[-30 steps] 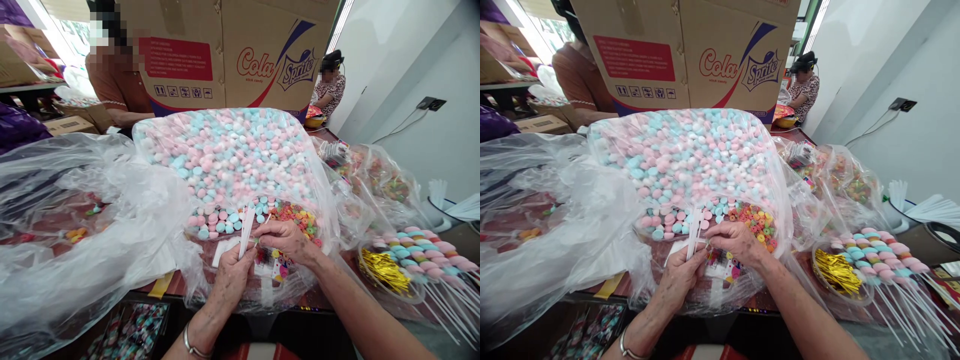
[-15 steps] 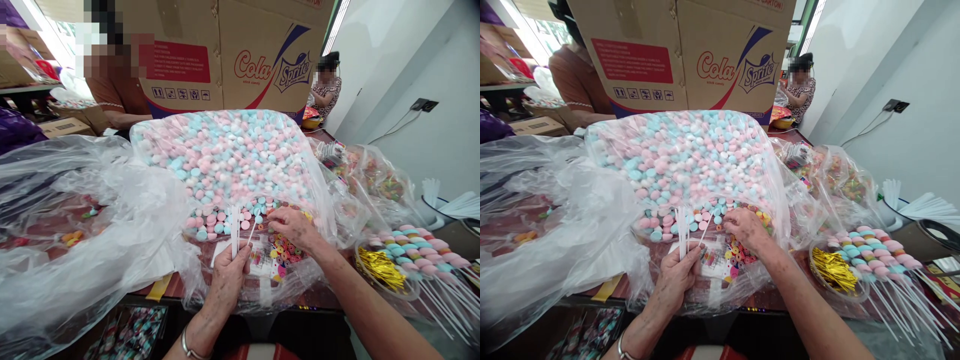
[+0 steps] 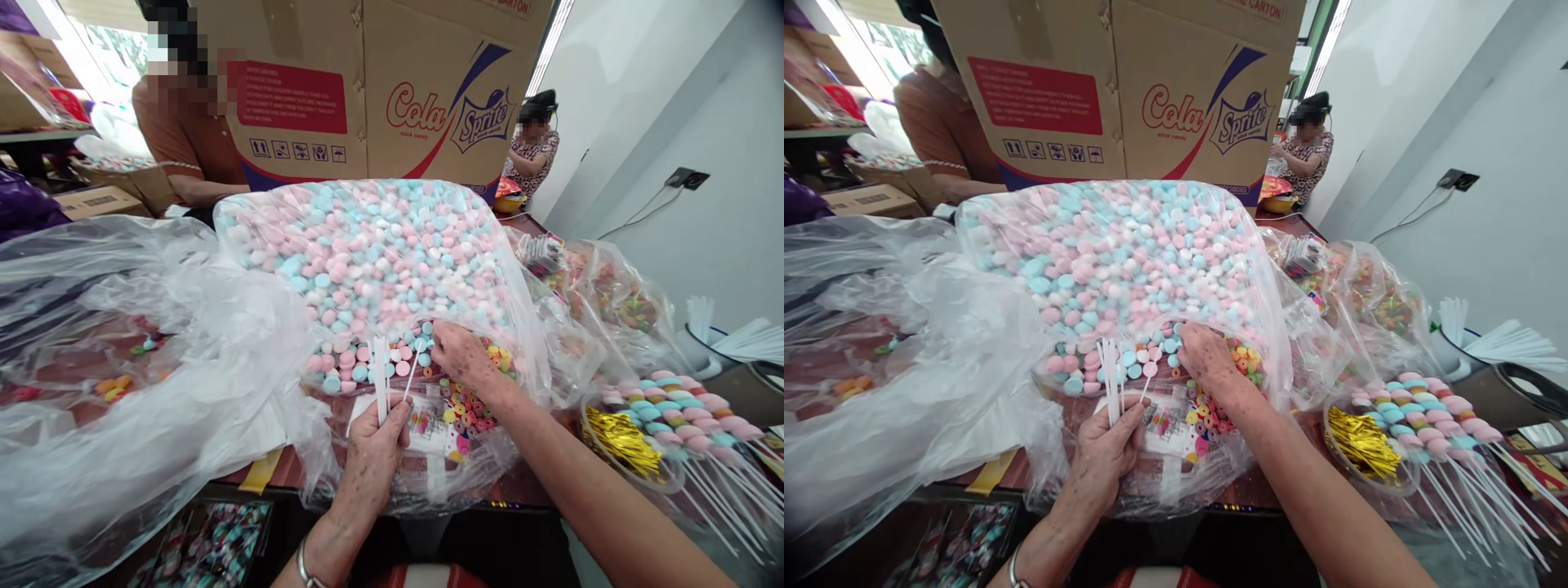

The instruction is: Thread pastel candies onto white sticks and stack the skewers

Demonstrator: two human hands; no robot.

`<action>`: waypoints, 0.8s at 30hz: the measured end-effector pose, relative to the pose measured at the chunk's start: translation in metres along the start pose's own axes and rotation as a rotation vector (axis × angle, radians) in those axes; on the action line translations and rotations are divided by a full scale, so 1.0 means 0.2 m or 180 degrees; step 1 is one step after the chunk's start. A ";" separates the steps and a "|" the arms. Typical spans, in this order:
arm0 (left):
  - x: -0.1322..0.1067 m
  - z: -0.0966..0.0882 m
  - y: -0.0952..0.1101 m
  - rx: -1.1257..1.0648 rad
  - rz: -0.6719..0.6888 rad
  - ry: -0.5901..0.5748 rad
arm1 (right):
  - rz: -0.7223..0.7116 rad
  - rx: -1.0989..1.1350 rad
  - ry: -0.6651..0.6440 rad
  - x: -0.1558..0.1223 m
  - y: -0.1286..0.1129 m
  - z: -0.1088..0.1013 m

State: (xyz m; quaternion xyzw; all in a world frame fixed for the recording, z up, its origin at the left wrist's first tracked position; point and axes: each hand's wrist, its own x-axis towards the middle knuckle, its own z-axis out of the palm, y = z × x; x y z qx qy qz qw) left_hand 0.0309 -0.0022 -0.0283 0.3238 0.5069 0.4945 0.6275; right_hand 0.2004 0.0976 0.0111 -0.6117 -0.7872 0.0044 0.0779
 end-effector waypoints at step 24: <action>0.01 0.00 0.00 0.0218 0.0057 -0.0009 | -0.0073 0.0656 0.0019 -0.02 -0.13 0.14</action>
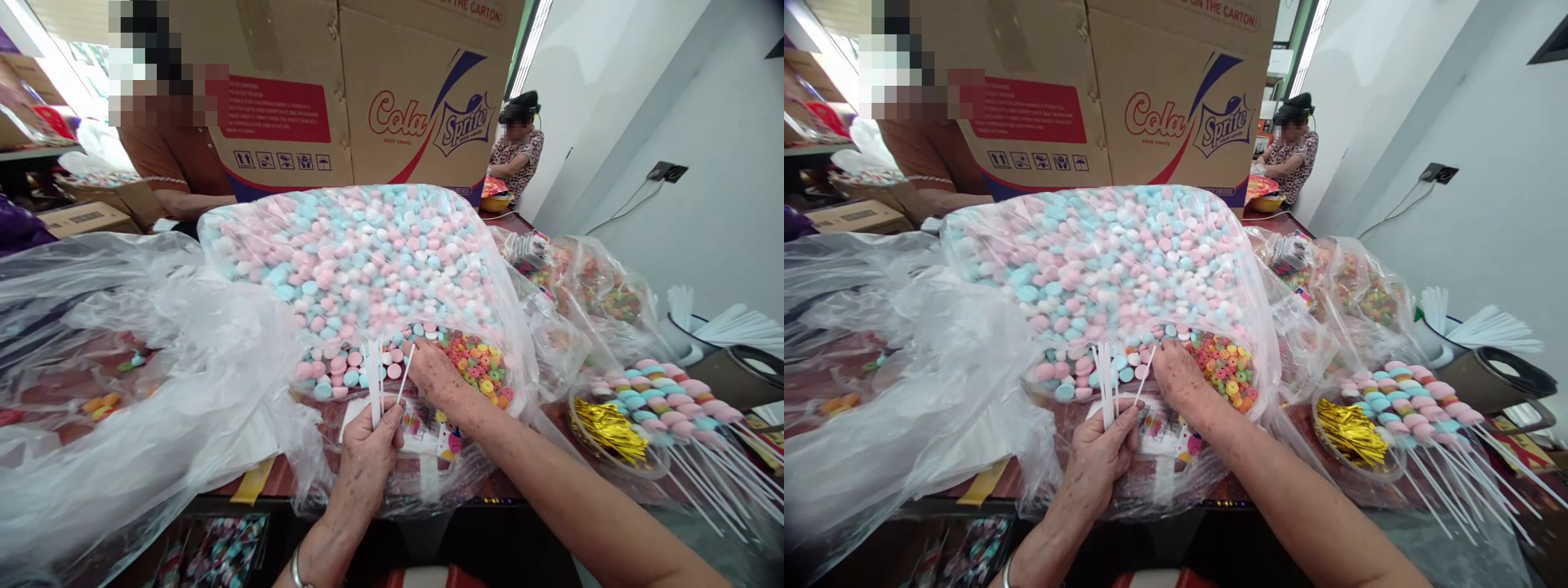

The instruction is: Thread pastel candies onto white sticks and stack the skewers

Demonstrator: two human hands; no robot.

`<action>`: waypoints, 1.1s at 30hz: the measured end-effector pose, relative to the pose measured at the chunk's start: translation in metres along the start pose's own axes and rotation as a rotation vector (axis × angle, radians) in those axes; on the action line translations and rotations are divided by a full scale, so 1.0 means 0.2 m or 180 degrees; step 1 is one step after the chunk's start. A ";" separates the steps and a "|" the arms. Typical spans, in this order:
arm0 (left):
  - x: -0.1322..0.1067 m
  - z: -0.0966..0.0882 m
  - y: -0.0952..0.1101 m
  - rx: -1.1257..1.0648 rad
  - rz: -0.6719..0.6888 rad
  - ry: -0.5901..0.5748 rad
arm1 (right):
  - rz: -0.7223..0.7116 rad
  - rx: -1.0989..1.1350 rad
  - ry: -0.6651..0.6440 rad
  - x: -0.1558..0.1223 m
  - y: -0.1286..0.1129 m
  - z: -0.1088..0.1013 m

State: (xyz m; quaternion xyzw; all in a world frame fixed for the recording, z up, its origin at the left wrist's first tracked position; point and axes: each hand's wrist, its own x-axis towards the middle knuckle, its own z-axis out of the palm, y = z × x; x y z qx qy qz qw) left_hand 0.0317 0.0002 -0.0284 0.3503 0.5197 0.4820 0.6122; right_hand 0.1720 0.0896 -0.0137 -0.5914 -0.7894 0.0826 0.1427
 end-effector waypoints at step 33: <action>-0.01 -0.04 0.05 0.1096 0.0478 -0.0285 | 0.0606 0.4426 0.0501 -0.20 0.13 -0.14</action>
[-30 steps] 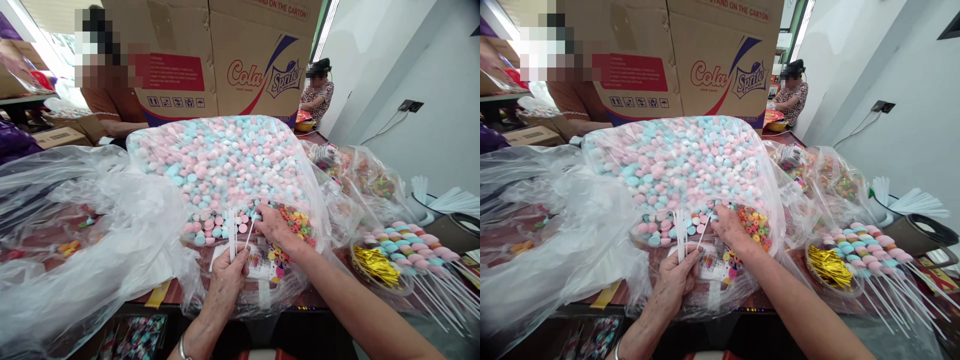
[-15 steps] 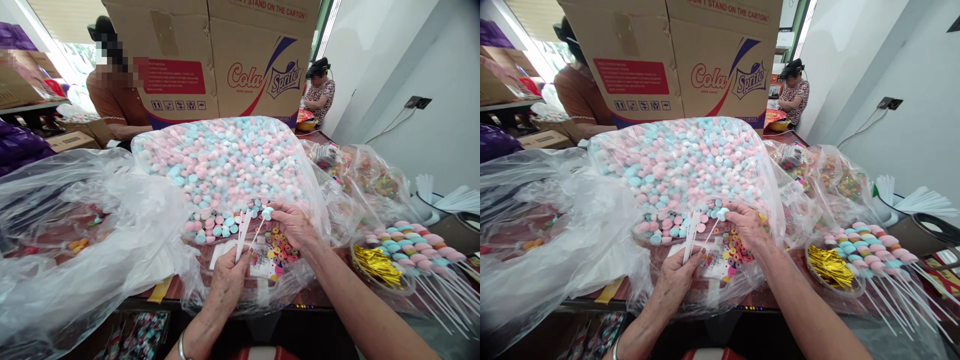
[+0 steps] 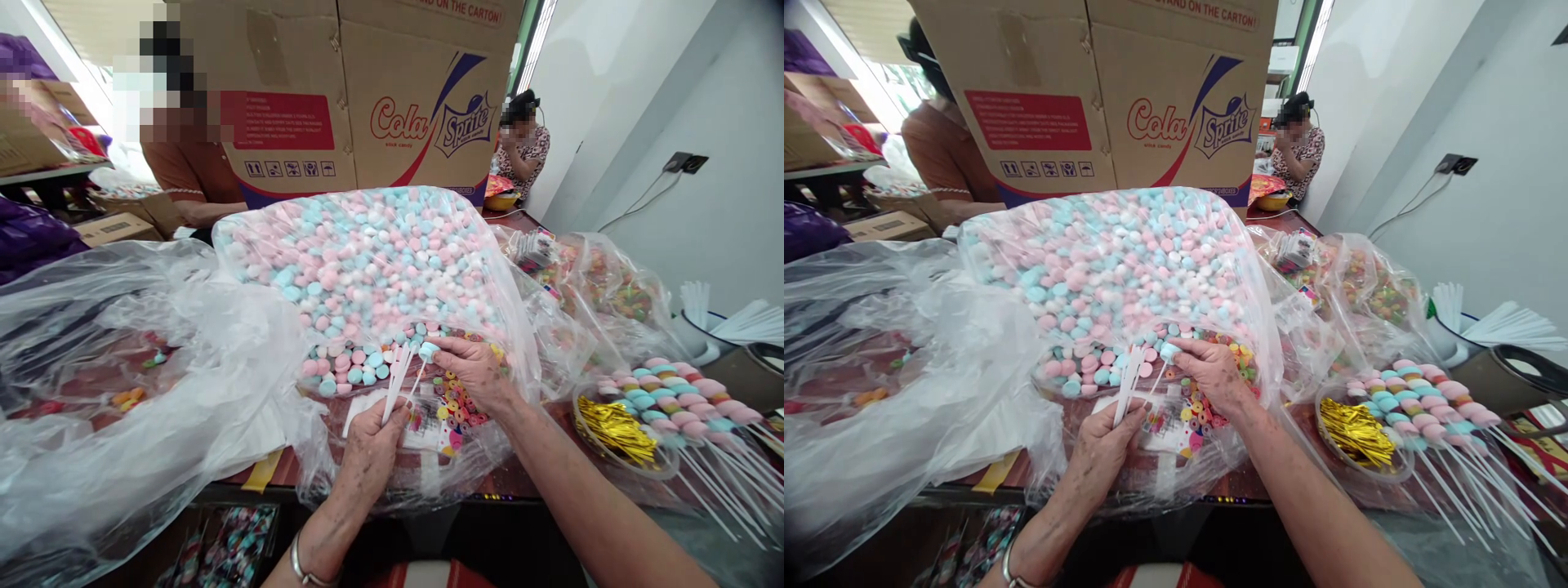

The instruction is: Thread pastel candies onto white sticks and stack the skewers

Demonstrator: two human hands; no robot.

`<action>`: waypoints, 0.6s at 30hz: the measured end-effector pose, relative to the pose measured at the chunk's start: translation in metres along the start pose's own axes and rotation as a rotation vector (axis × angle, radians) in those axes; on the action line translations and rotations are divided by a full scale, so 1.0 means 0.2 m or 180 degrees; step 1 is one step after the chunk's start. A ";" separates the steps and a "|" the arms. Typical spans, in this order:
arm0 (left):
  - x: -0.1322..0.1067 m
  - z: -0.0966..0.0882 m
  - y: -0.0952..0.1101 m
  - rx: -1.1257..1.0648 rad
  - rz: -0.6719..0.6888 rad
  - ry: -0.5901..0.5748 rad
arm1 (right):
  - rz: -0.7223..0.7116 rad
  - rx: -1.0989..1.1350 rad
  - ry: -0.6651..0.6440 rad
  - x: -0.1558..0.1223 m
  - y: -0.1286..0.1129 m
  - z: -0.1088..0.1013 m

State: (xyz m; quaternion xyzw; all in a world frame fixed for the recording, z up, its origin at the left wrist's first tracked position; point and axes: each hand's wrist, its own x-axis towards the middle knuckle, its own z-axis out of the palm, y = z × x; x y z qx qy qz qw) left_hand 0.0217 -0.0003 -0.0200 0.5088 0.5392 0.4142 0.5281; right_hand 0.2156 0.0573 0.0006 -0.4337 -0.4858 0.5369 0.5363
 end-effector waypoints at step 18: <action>-0.02 0.00 -0.09 -0.0418 -0.0099 0.0225 | -0.0768 -0.1696 -0.0295 -0.16 0.08 0.14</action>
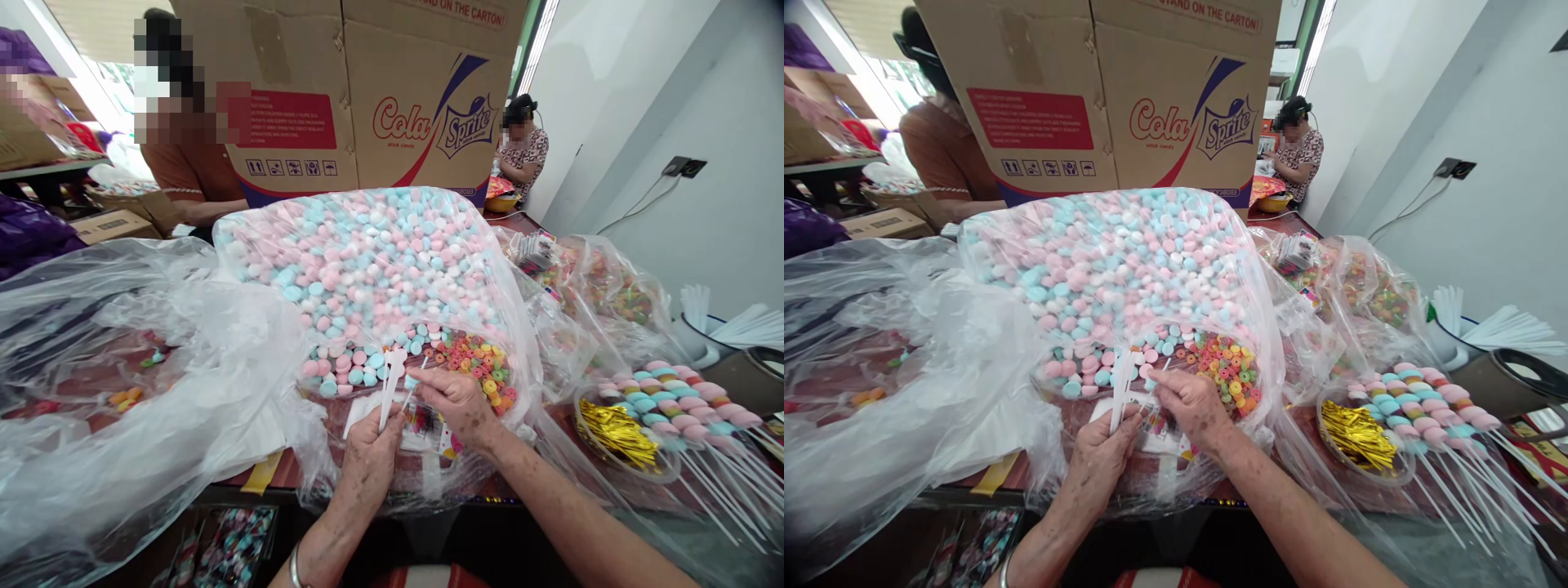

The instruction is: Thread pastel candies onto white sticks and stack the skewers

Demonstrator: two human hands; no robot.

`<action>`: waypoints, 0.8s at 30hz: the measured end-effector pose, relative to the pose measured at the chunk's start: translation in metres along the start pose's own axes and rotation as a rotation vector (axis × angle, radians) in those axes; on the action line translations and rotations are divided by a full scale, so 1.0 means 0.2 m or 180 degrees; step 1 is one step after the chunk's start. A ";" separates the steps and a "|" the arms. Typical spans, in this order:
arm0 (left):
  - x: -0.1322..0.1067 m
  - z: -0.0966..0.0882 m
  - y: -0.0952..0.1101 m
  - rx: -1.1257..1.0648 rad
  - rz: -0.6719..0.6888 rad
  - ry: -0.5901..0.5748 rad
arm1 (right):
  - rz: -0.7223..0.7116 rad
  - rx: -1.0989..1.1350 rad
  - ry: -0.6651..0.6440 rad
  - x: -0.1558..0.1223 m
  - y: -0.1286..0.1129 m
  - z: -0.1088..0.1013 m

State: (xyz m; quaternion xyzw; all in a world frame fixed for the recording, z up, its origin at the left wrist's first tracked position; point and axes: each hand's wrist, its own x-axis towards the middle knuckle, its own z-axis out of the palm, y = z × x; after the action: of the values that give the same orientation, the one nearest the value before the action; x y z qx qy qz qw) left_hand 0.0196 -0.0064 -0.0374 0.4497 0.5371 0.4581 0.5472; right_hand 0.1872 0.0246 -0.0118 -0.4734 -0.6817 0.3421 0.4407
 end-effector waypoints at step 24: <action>0.04 0.01 -0.02 -0.0642 -0.0222 0.0266 | 0.0133 -0.1880 -0.0940 0.44 0.07 -0.21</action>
State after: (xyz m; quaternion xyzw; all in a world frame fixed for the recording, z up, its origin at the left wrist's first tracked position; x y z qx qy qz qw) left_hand 0.0209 0.0003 -0.0424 0.3539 0.5259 0.5088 0.5825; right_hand 0.2156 0.1152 0.0164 -0.5399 -0.7980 0.2036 0.1737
